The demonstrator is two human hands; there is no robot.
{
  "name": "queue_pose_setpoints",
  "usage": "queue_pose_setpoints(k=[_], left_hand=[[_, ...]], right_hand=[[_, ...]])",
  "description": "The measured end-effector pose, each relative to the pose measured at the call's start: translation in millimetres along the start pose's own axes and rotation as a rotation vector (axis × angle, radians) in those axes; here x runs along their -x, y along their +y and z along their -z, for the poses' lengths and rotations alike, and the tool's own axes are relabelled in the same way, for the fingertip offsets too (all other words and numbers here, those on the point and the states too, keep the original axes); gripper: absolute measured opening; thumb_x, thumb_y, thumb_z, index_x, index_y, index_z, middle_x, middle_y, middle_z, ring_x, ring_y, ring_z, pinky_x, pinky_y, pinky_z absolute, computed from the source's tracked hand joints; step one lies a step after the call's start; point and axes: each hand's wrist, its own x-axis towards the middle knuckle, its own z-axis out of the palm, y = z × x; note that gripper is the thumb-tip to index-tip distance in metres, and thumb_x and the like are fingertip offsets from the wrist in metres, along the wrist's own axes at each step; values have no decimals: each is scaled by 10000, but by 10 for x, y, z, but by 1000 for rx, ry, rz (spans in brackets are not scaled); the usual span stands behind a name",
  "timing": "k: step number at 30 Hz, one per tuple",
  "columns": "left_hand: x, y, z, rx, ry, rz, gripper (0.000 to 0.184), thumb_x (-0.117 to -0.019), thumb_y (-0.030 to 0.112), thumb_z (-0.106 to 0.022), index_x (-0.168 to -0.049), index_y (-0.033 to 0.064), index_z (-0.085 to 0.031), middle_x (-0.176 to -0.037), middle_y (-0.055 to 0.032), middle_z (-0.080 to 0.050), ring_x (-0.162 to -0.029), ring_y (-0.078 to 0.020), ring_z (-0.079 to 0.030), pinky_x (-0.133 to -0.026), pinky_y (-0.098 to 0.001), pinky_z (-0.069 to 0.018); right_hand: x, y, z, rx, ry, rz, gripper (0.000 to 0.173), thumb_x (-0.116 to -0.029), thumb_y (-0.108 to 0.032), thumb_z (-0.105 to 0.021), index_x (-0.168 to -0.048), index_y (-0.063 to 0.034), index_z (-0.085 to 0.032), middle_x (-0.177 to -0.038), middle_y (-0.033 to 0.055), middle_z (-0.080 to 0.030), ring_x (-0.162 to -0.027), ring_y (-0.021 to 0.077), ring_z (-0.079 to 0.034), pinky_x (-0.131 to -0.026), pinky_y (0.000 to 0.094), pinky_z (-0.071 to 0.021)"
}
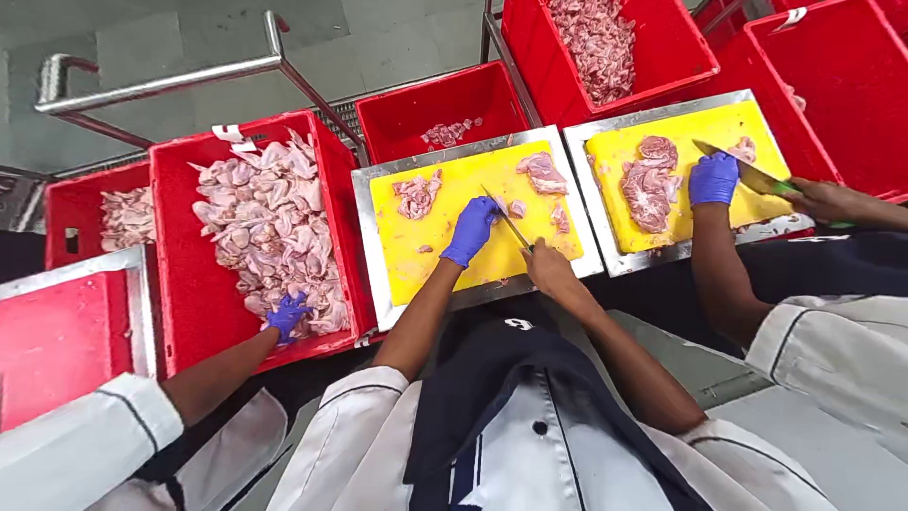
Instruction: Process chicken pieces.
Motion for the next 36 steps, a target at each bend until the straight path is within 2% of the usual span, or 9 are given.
queue_pose_setpoints(k=[4, 9, 12, 17, 24, 29, 32, 34, 36], left_hand=[[17, -14, -15, 0, -18, 4, 208, -997, 48, -577, -1142, 28, -726, -1247, -167, -685, -1232, -301, -631, -1089, -458, -495], [159, -55, -87, 53, 134, 5, 241, -1005, 80, -569, -1186, 29, -719, -1267, -172, -682, -1251, -304, -624, -1106, -445, -484], [291, -71, -13, 49, 146, 28, 406, -1002, 170, -629, -1372, 5, -603, -1367, -199, -629, -1300, -325, -598, -1130, -455, -472], [344, -80, 96, -53, 76, 32, 321, -946, 199, -697, -1202, 6, -675, -1271, -182, -665, -1235, -314, -626, -1081, -451, -501], [235, -63, 70, -74, 11, 91, 270, -935, 203, -707, -1153, 46, -719, -1265, -144, -684, -1242, -289, -625, -1089, -449, -491], [232, 46, 11, -152, 178, 228, 276, -936, 185, -687, -1165, 32, -714, -1203, -163, -707, -1194, -315, -655, -1051, -465, -519], [187, 83, 39, -133, 311, 410, 337, -999, 205, -562, -1270, 31, -660, -1179, -177, -719, -1114, -328, -698, -977, -509, -555], [104, 154, -15, -92, 300, 401, 378, -1063, 229, -458, -1346, 44, -624, -1208, -190, -708, -1095, -333, -704, -965, -516, -557], [-41, 324, -129, -89, 188, 313, 426, -1067, 329, -495, -1378, 69, -627, -1312, -192, -658, -1202, -341, -653, -1037, -514, -522]], right_hand=[[-338, -337, 46, -44, 18, 8, 560, -1109, -457, -373, -1341, 31, -520, -1142, 243, -678, -1112, 405, -680, -922, 569, -543], [231, 279, -164, -17, -40, -82, 599, -1096, -502, -379, -1326, 31, -527, -1102, 266, -677, -1056, 441, -687, -876, 601, -550], [423, 481, -94, -3, -66, -83, 589, -1095, -510, -382, -1282, 22, -551, -1060, 261, -680, -1027, 440, -689, -863, 609, -542], [555, 188, -2, 94, -74, -28, 552, -1098, -494, -369, -1258, 6, -542, -1024, 236, -680, -1023, 422, -692, -847, 585, -548], [-179, -437, -135, -31, 2, 3, 549, -1104, -458, -377, -1315, 26, -528, -1135, 241, -675, -1096, 401, -685, -905, 561, -551], [213, 106, -234, -35, -70, -22, 568, -1097, -491, -383, -1284, 21, -546, -1081, 249, -673, -1051, 420, -686, -872, 587, -548], [289, 503, -242, -116, -143, 29, 577, -1092, -519, -384, -1203, 12, -579, -1019, 236, -660, -1009, 410, -674, -858, 598, -526], [307, 643, -230, -205, -83, 44, 570, -1093, -514, -393, -1192, 13, -587, -953, 214, -661, -946, 386, -681, -842, 580, -530], [368, 715, -235, -382, 58, 17, 526, -1100, -475, -404, -1168, 11, -594, -832, 164, -640, -767, 320, -674, -745, 518, -554]])
